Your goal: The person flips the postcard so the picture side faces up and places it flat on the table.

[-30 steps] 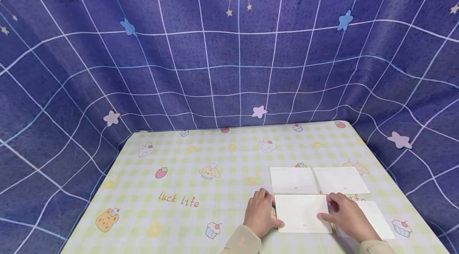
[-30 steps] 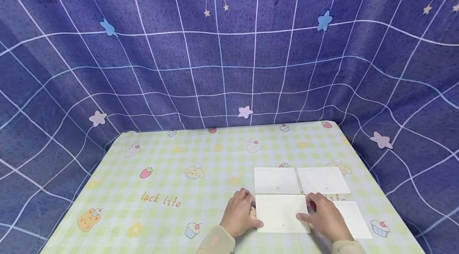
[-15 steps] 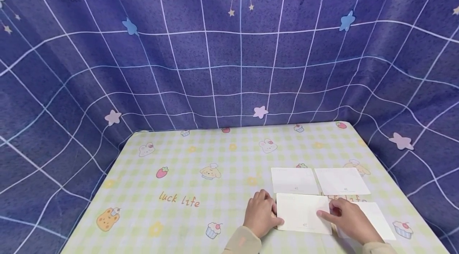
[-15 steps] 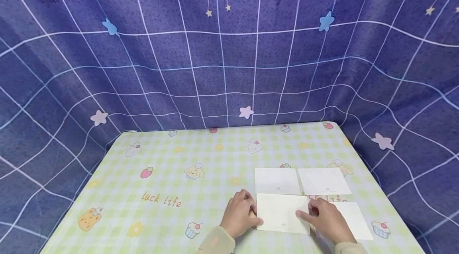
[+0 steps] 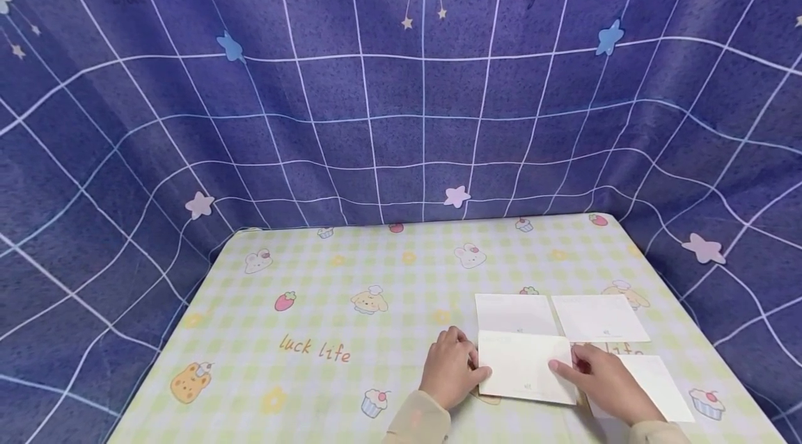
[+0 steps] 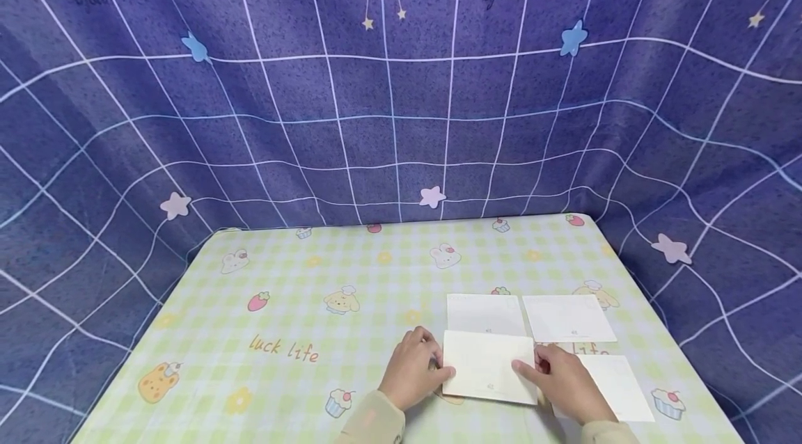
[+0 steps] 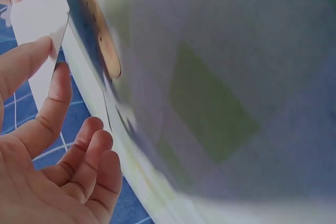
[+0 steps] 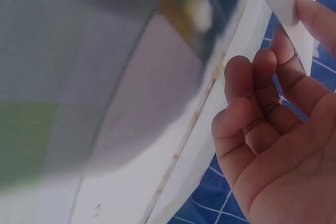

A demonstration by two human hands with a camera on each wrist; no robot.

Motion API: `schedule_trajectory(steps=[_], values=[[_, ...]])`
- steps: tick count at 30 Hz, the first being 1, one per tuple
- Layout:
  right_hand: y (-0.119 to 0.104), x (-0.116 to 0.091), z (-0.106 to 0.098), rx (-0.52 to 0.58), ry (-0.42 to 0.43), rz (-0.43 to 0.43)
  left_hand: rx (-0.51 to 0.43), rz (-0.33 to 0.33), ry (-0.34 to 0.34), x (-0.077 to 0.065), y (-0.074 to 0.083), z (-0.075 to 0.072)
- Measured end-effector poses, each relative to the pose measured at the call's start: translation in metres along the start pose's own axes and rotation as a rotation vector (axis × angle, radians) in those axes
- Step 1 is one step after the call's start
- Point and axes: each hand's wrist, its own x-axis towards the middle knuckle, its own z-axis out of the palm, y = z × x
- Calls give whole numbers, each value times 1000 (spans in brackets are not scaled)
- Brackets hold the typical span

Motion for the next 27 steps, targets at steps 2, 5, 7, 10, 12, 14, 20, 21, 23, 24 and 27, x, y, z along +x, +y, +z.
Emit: schedule_trajectory(steps=[2,5,7,10,12,14,20,21,23,24,27], values=[[-4,2,-1,9,-8,1,-19,-13,-2,0,-1,-5],[-10,5,-2,19,-18,-10,-38,-25,-5,-1,-3,-10],[-15,6,-2,30,-29,-18,-38,-26,3,-1,-5,-13],[-22,8,-3,35,-26,-39,-32,-18,19,-2,-9,-17],[-27,9,-3,30,-15,-61,-24,-11,31,-2,-12,-20],[-32,11,-2,22,2,-82,-30,-8,33,-3,-15,-24],[-46,17,1,20,21,-113,-52,-35,19,-6,-24,-37],[-48,18,1,21,23,-116,-55,-41,16,-6,-25,-40],[-52,21,4,16,30,-127,-57,-55,16,-7,-27,-44],[-54,22,5,16,34,-132,-60,-61,20,-7,-28,-46],[-59,25,8,16,34,-139,-53,-71,31,-8,-32,-52]])
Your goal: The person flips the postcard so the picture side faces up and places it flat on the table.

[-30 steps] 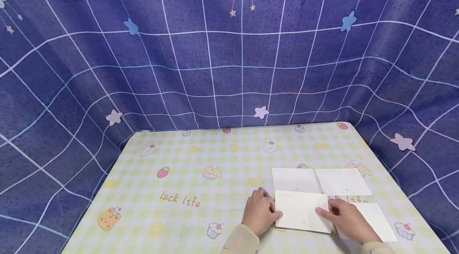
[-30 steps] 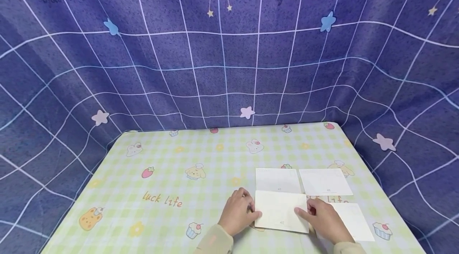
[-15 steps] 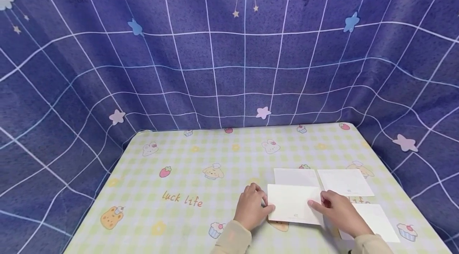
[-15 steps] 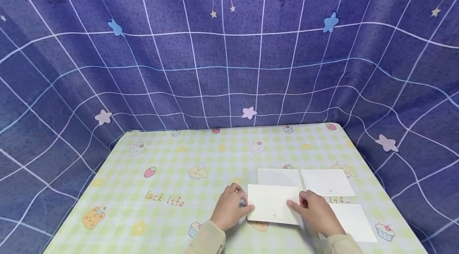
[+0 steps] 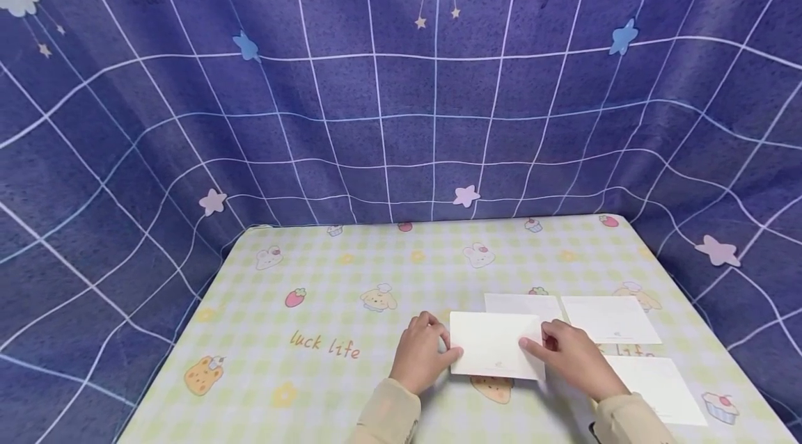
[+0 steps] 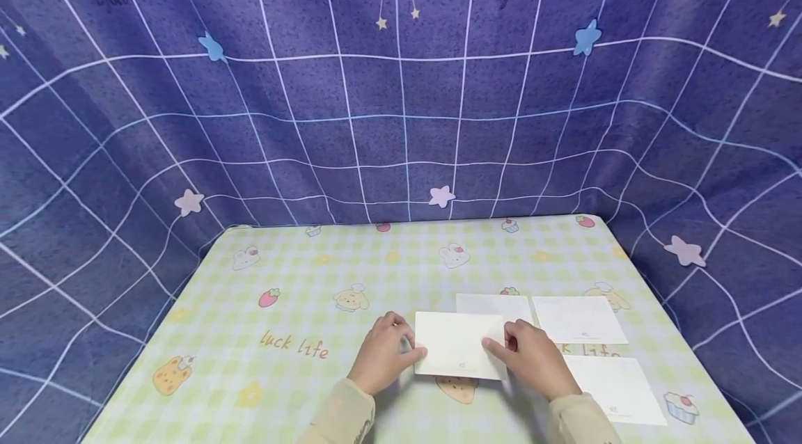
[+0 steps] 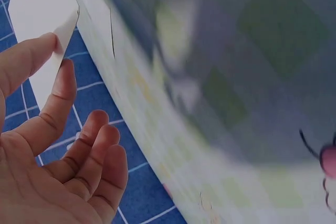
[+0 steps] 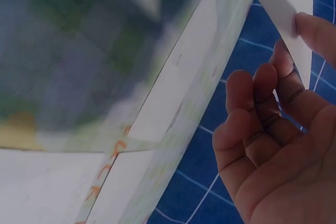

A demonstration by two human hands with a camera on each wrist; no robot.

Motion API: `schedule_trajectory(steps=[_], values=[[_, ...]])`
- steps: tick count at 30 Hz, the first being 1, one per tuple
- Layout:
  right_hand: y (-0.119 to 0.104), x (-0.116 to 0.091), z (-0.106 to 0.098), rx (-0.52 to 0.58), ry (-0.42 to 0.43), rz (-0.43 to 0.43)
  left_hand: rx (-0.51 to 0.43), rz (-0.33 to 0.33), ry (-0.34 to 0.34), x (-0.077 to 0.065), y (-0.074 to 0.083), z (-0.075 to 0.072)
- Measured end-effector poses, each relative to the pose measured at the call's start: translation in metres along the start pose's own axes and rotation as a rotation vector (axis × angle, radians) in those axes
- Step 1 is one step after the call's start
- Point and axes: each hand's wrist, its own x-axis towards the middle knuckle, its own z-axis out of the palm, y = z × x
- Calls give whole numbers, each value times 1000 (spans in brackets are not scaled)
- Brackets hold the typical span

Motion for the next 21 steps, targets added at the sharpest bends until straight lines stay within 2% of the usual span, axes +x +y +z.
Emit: schedule_trajectory(steps=[10,21], values=[[-15,7,3,-7,-5,-3,-26,-18,46,-2,-8,-10],[-28,9,4,-14,-4,4,-111,-31,65,-6,-16,-21]])
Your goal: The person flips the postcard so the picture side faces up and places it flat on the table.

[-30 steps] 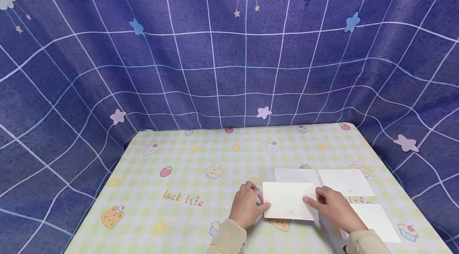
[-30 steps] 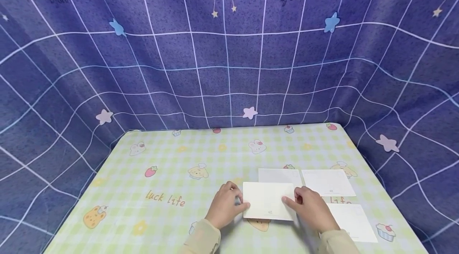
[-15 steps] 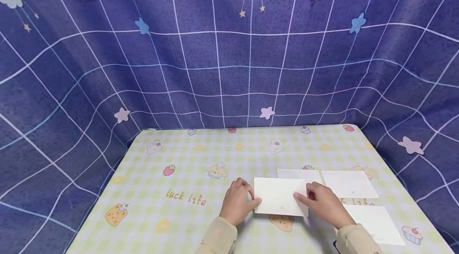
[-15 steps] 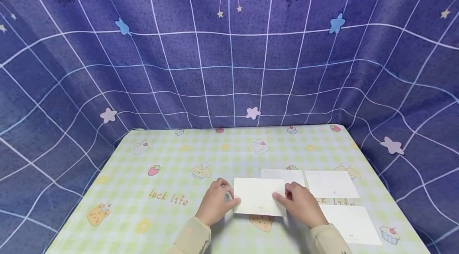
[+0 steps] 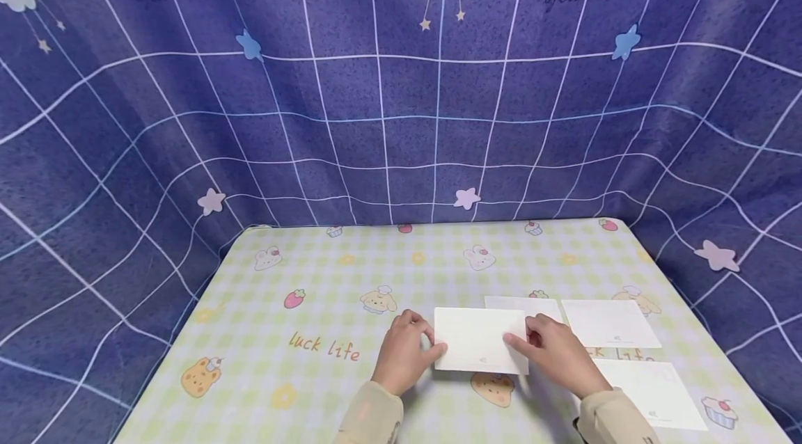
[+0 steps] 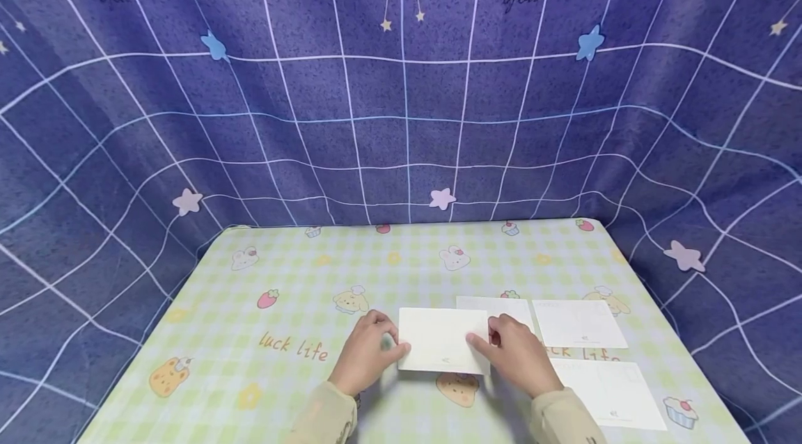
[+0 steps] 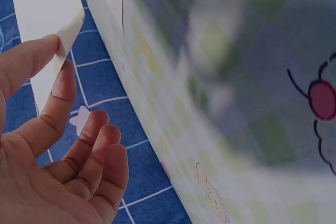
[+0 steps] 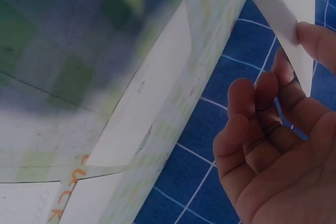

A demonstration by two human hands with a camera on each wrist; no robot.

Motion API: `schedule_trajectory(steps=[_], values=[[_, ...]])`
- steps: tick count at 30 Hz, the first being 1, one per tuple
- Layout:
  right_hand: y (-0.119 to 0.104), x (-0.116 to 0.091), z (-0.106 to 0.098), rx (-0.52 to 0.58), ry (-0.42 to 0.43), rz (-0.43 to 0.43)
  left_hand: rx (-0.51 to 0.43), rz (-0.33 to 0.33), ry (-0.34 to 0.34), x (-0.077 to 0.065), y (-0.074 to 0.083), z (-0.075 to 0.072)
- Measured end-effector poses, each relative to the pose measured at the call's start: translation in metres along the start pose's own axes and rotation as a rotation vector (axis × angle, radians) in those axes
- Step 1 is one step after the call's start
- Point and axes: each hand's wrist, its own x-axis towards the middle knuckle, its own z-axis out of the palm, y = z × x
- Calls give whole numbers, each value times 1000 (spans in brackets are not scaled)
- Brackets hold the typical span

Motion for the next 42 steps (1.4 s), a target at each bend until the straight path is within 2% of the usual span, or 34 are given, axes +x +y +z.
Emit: schedule_trajectory(steps=[9,21,26,32,34,42], values=[[-7,3,-2,-54,31,-24,-43,28,24,-2,-2,-10],[-14,4,-9,-71,53,-35,-69,35,41,0,0,-14],[-13,1,-10,-70,50,-32,-142,18,19,1,0,-16],[-8,1,-9,-33,94,-38,-202,12,15,2,-2,-16],[-8,1,-8,-4,97,-6,-207,15,20,3,-3,-16],[-4,-3,-10,96,82,235,-237,47,73,5,-6,-12]])
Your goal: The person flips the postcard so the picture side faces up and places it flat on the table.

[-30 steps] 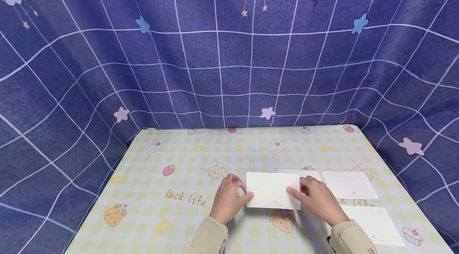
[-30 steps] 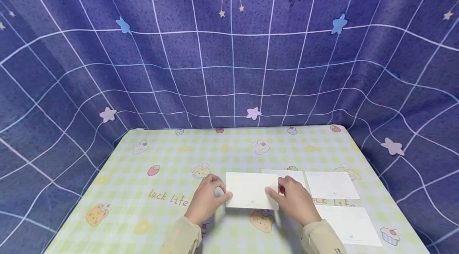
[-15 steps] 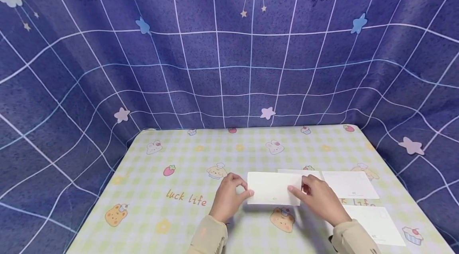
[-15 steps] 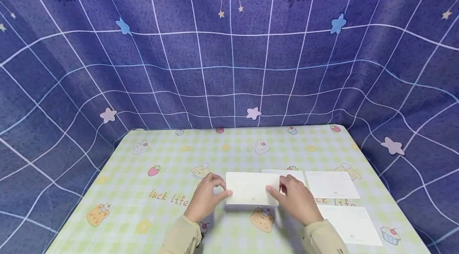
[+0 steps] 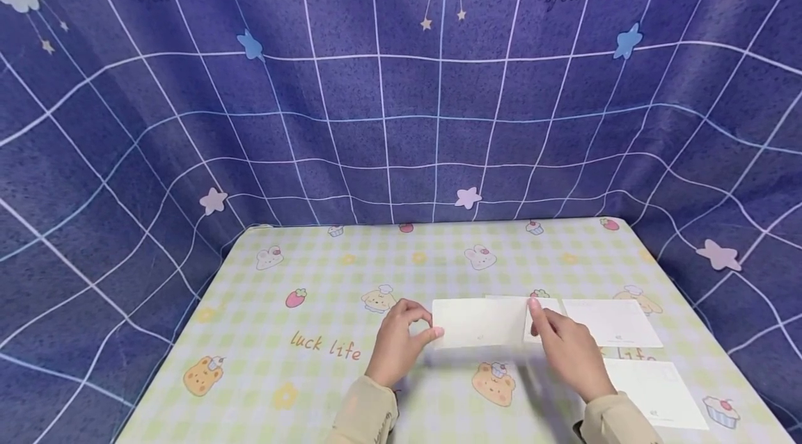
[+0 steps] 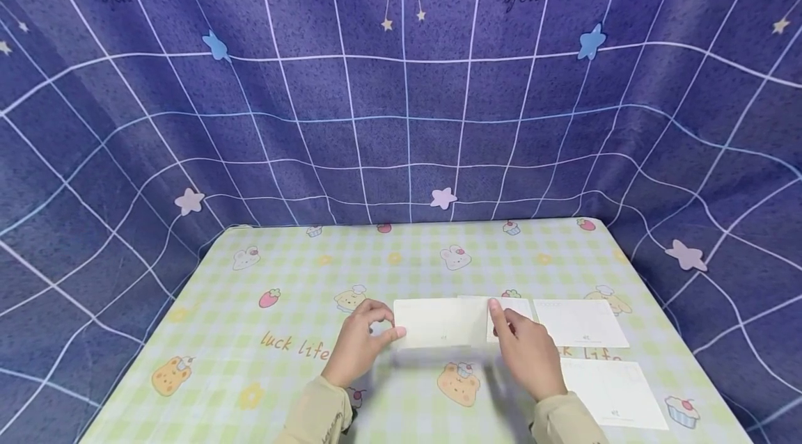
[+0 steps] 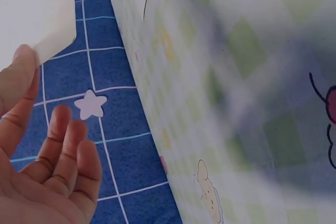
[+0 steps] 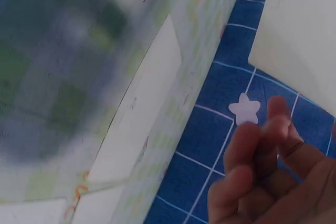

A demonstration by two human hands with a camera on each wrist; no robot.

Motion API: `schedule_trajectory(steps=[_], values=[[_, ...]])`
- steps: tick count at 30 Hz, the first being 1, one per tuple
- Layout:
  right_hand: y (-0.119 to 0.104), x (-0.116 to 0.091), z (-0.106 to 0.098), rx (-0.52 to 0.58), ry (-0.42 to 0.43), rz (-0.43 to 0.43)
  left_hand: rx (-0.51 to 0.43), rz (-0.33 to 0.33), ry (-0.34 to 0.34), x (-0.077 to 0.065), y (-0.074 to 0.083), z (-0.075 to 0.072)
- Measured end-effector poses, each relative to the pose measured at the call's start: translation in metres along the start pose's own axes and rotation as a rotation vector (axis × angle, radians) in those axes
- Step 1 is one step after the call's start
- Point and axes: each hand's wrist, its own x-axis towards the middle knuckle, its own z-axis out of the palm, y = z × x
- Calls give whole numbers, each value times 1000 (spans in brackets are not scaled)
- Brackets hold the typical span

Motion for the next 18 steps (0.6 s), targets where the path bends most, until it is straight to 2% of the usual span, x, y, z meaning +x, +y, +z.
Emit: schedule_trajectory(steps=[4,10,13,18], values=[[0,0,-1,71,-29,88,-4,44,36,0,-2,1],[-2,0,0,181,-85,120,45,133,92,0,-4,4],[-2,-1,-1,245,-116,129,64,139,121,-1,-4,3],[2,-1,-1,338,-154,107,78,117,132,-1,-3,3]])
